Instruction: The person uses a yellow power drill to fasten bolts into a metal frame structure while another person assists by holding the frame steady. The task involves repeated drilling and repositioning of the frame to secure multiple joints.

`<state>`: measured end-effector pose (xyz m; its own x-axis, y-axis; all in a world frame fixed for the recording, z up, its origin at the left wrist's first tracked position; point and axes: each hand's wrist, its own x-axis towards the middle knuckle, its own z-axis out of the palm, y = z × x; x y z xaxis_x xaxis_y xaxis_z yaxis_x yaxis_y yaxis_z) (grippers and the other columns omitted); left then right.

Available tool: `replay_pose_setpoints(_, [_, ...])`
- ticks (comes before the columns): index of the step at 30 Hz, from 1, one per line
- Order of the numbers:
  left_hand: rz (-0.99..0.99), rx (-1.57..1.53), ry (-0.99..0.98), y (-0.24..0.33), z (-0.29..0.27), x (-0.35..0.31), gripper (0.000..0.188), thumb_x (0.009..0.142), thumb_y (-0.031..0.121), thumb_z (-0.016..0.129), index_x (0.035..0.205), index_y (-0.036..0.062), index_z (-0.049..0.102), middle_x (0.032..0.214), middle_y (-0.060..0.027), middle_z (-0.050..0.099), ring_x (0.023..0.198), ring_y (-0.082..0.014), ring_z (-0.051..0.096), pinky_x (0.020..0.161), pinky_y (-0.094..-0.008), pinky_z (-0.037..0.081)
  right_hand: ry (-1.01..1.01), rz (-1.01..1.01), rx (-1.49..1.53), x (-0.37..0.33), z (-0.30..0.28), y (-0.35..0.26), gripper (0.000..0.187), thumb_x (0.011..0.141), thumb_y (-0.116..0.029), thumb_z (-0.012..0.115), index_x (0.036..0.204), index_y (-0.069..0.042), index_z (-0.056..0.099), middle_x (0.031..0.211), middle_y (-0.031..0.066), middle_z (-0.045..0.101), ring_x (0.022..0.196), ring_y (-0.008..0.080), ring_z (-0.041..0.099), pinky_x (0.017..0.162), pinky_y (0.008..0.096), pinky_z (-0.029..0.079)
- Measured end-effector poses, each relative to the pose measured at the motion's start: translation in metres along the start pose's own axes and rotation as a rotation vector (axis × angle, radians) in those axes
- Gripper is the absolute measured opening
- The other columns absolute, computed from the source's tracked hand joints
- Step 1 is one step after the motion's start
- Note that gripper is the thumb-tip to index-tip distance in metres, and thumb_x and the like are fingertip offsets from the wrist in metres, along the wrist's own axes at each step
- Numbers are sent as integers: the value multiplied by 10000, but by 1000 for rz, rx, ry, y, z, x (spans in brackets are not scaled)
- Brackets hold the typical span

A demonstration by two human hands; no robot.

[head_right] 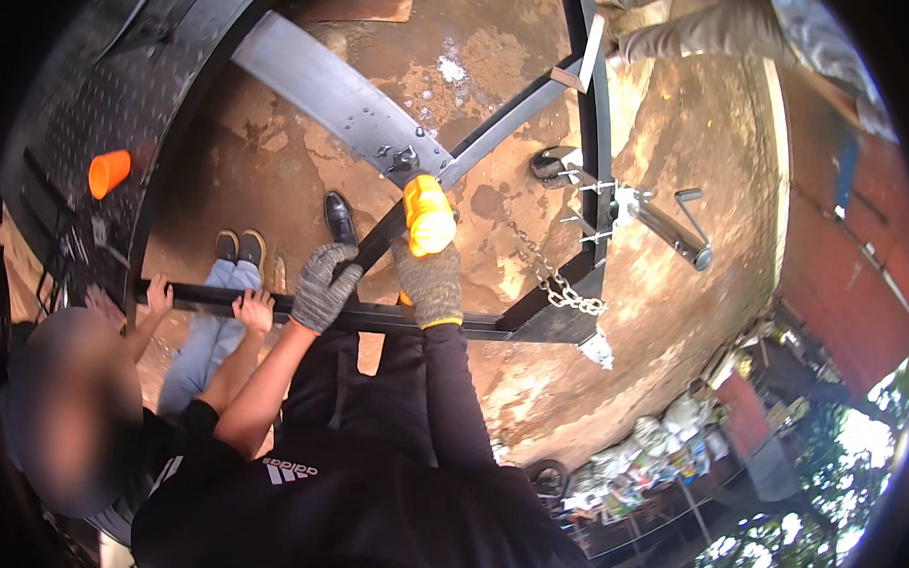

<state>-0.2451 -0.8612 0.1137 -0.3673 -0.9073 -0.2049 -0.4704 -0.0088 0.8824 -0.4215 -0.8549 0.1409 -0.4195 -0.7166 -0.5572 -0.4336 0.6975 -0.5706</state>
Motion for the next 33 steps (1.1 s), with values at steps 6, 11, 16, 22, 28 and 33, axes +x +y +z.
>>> replay_pose_setpoints(6, [-183, 157, -201, -84, -19, -98, 178, 768, 212, 537, 851, 64, 593, 847, -130, 586, 811, -305, 549, 720, -368, 439, -151, 180, -17, 5, 10, 13, 456, 706, -371, 615, 975, -8, 552, 914, 189, 593, 858, 324, 564, 727, 374, 442])
replay_pose_setpoints(11, [-75, 111, -207, -40, -29, -64, 202, 734, 248, 598, 852, 85, 591, 818, -115, 588, 784, -290, 554, 716, -369, 439, -70, 118, -203, 2, -4, 11, 437, 673, -362, 629, 926, -11, 570, 885, 193, 595, 844, 326, 568, 723, 382, 444])
replay_pose_setpoints(16, [145, 97, 127, 46, -16, 22, 331, 652, 216, 686, 926, 76, 564, 924, -100, 573, 885, -267, 530, 818, -367, 403, -17, -17, -259, 8, -2, 19, 381, 652, -297, 631, 910, -23, 575, 870, 171, 602, 824, 308, 573, 718, 369, 448])
replay_pose_setpoints(22, [528, 131, -76, 57, 46, 99, 336, 678, 246, 646, 949, 67, 561, 1009, -113, 550, 997, -266, 491, 906, -390, 355, -68, -386, -478, 7, -2, 30, 347, 716, -272, 564, 998, -70, 558, 1015, 118, 571, 929, 296, 534, 818, 400, 392])
replay_pose_setpoints(28, [623, 133, -162, 82, 59, 123, 247, 757, 224, 525, 934, 53, 551, 926, -89, 548, 880, -252, 513, 802, -372, 401, -126, -120, -152, -2, 11, 92, 550, 780, -409, 464, 1217, -81, 401, 1260, 119, 400, 1162, 307, 356, 945, 470, 291])
replay_pose_setpoints(33, [675, 463, -189, 77, 70, 116, 225, 764, 193, 482, 923, 46, 540, 816, -70, 535, 737, -217, 520, 667, -340, 441, -98, 238, 1002, -7, 39, 121, 577, 836, -468, 344, 1255, -72, 350, 1271, 130, 379, 1154, 293, 366, 969, 436, 293])
